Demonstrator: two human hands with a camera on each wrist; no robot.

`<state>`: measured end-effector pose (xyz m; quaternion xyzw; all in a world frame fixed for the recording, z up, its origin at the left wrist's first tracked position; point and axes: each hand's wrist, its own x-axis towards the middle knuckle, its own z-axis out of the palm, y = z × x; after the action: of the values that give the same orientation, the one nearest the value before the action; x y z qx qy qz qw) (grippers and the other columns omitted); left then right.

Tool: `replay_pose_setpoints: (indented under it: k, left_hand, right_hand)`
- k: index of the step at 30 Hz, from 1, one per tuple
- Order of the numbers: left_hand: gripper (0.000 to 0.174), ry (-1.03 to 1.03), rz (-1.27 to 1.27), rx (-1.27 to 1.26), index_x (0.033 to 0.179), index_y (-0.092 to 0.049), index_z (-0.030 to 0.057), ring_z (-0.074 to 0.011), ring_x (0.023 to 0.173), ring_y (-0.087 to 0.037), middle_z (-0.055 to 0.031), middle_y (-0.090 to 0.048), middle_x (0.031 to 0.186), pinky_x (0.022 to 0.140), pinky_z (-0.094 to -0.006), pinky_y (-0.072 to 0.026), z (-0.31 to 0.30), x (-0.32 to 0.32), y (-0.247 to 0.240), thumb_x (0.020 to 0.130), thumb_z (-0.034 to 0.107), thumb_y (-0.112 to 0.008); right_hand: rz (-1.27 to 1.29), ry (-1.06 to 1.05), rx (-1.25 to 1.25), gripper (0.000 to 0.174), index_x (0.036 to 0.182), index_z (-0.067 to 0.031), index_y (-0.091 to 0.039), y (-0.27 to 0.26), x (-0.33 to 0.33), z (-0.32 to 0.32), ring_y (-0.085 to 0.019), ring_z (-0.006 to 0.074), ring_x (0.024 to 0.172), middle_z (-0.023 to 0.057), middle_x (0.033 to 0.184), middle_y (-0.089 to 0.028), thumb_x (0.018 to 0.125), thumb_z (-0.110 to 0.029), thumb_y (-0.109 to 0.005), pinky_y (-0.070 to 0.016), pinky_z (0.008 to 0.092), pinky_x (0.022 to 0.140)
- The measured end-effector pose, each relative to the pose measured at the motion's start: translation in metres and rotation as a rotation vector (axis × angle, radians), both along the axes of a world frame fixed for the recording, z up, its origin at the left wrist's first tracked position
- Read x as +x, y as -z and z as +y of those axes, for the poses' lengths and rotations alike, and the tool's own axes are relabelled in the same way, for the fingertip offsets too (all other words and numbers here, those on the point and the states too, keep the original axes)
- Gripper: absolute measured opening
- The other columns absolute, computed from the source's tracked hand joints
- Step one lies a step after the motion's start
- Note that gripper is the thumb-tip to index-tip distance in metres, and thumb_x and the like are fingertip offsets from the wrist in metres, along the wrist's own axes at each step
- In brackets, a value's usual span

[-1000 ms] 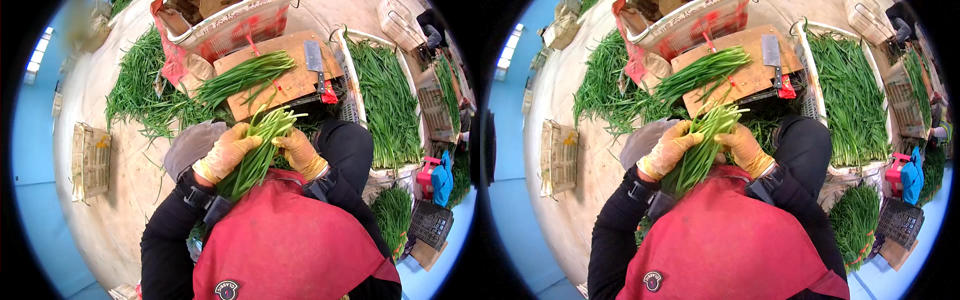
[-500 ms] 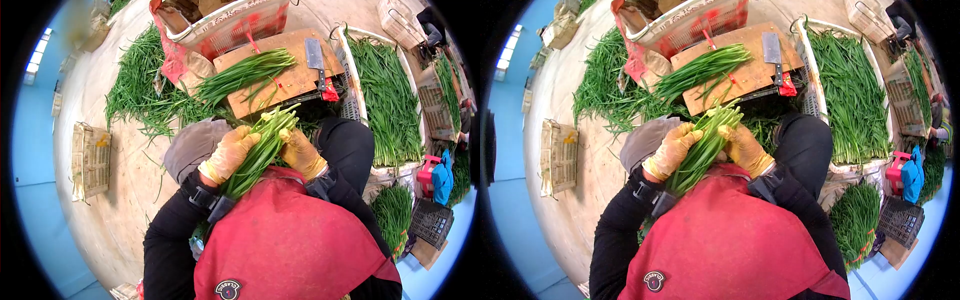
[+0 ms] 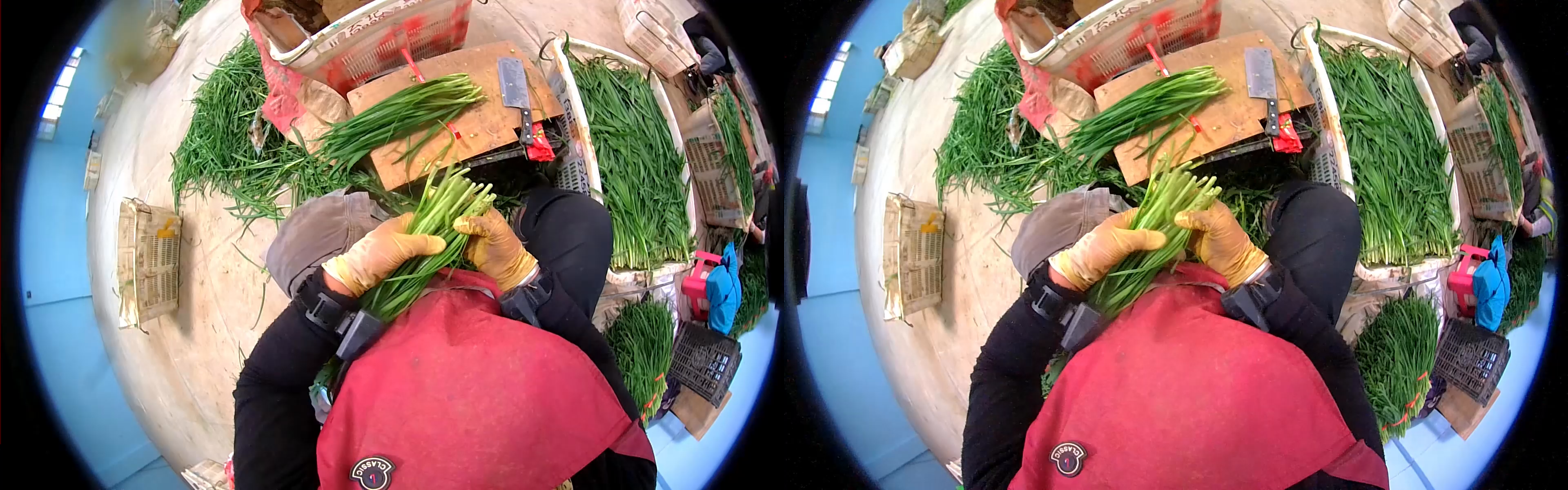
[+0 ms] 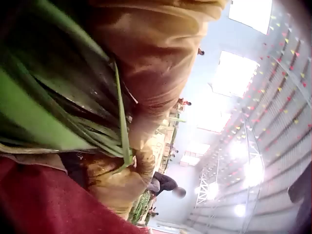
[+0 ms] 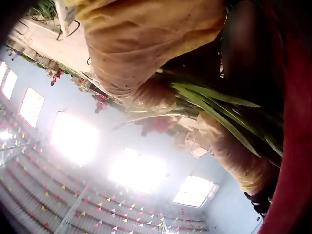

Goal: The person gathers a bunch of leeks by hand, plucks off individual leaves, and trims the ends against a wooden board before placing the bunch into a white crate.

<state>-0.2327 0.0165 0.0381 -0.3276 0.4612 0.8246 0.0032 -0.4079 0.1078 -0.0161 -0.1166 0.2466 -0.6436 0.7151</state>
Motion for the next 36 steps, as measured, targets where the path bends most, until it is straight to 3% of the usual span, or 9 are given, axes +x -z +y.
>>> replay_pose_setpoints:
  k: [5, 11, 14, 17, 22, 25, 28, 31, 36]
  left_hand:
    - [0.041, 0.075, 0.071, 0.140, 0.120, -0.057, 0.0013, -0.0177, 0.086, -0.063, -0.0097, -0.064, 0.100, 0.080, -0.0299, -0.0512, 0.000, 0.002, -0.009, 0.096, 0.034, -0.054]
    - [0.038, 0.084, 0.110, 0.102, 0.117, -0.058, 0.0006, -0.0165, 0.083, -0.061, -0.0087, -0.063, 0.096, 0.076, -0.0292, -0.0506, -0.002, 0.002, -0.003, 0.097, 0.033, -0.052]
    - [0.036, 0.114, 0.121, 0.065, 0.115, -0.059, 0.0008, -0.0162, 0.081, -0.060, -0.0085, -0.063, 0.095, 0.075, -0.0289, -0.0503, -0.005, 0.000, 0.001, 0.097, 0.031, -0.053]
    - [0.031, 0.041, 0.077, 0.099, 0.113, -0.059, 0.0011, -0.0163, 0.080, -0.060, -0.0088, -0.064, 0.094, 0.073, -0.0290, -0.0501, 0.003, -0.004, 0.002, 0.097, 0.027, -0.054]
    - [0.026, -0.003, 0.023, 0.088, 0.116, -0.057, 0.0006, -0.0161, 0.079, -0.062, -0.0098, -0.066, 0.096, 0.072, -0.0287, -0.0517, 0.003, 0.003, 0.007, 0.096, 0.017, -0.054]
    - [0.025, -0.020, 0.019, 0.137, 0.115, -0.058, -0.0001, -0.0162, 0.079, -0.063, -0.0099, -0.066, 0.096, 0.072, -0.0286, -0.0522, 0.002, 0.002, -0.001, 0.096, 0.016, -0.054]
    - [0.024, -0.021, -0.010, 0.121, 0.112, -0.060, -0.0003, -0.0165, 0.078, -0.063, -0.0098, -0.066, 0.094, 0.072, -0.0287, -0.0522, 0.002, 0.000, 0.003, 0.096, 0.017, -0.055]
    - [0.025, 0.009, 0.004, 0.075, 0.111, -0.060, 0.0001, -0.0155, 0.079, -0.062, -0.0092, -0.066, 0.094, 0.072, -0.0284, -0.0515, 0.002, -0.001, 0.006, 0.096, 0.020, -0.055]
    - [0.030, 0.002, 0.004, -0.008, 0.112, -0.059, 0.0002, -0.0148, 0.082, -0.062, -0.0084, -0.066, 0.095, 0.074, -0.0281, -0.0512, 0.003, 0.007, 0.012, 0.097, 0.025, -0.055]
  right_hand:
    - [0.208, -0.033, -0.007, 0.060, 0.136, -0.0009, -0.047, 0.003, -0.014, -0.002, -0.059, 0.0203, 0.112, 0.0078, 0.123, -0.060, 0.083, -0.016, -0.071, -0.0458, 0.0344, 0.099]
    - [1.106, 0.568, 0.019, 0.057, 0.137, -0.0047, -0.050, -0.021, -0.047, 0.004, -0.057, 0.0120, 0.092, 0.0014, 0.105, -0.060, 0.084, -0.004, -0.072, -0.0509, 0.0273, 0.085]
    - [1.317, 0.336, -0.222, 0.016, 0.097, -0.0053, -0.070, -0.050, -0.038, 0.003, -0.065, 0.0176, 0.079, 0.0089, 0.089, -0.070, 0.085, -0.015, -0.073, -0.0516, 0.0313, 0.067]
    - [1.642, -0.104, 0.007, 0.030, 0.085, -0.0054, -0.071, -0.051, -0.015, -0.006, -0.067, 0.0292, 0.074, 0.0133, 0.074, -0.067, 0.083, -0.036, -0.070, -0.0514, 0.0365, 0.066]
    - [1.735, 0.152, 0.034, 0.026, 0.079, -0.0048, -0.067, -0.015, -0.022, -0.011, -0.066, 0.0326, 0.073, 0.0144, 0.076, -0.066, 0.083, -0.031, -0.070, -0.0516, 0.0382, 0.065]
    - [1.563, 0.392, 0.129, 0.024, 0.078, -0.0028, -0.065, -0.018, -0.055, -0.009, -0.061, 0.0231, 0.061, 0.0113, 0.069, -0.062, 0.085, -0.024, -0.072, -0.0487, 0.0343, 0.059]
    - [1.178, 0.202, 0.153, 0.025, 0.078, -0.0015, -0.065, -0.038, -0.057, 0.001, -0.051, 0.0124, 0.053, 0.0079, 0.061, -0.055, 0.089, -0.023, -0.071, -0.0428, 0.0285, 0.051]
    - [1.798, -0.019, -0.159, 0.038, 0.080, -0.0032, -0.067, -0.036, -0.028, -0.004, -0.063, 0.0301, 0.065, 0.0147, 0.069, -0.063, 0.087, -0.041, -0.068, -0.0493, 0.0381, 0.061]
    - [1.584, -0.097, 0.083, 0.033, 0.085, -0.0056, -0.069, -0.017, -0.009, -0.016, -0.067, 0.0348, 0.080, 0.0168, 0.082, -0.068, 0.083, -0.039, -0.066, -0.0519, 0.0431, 0.070]
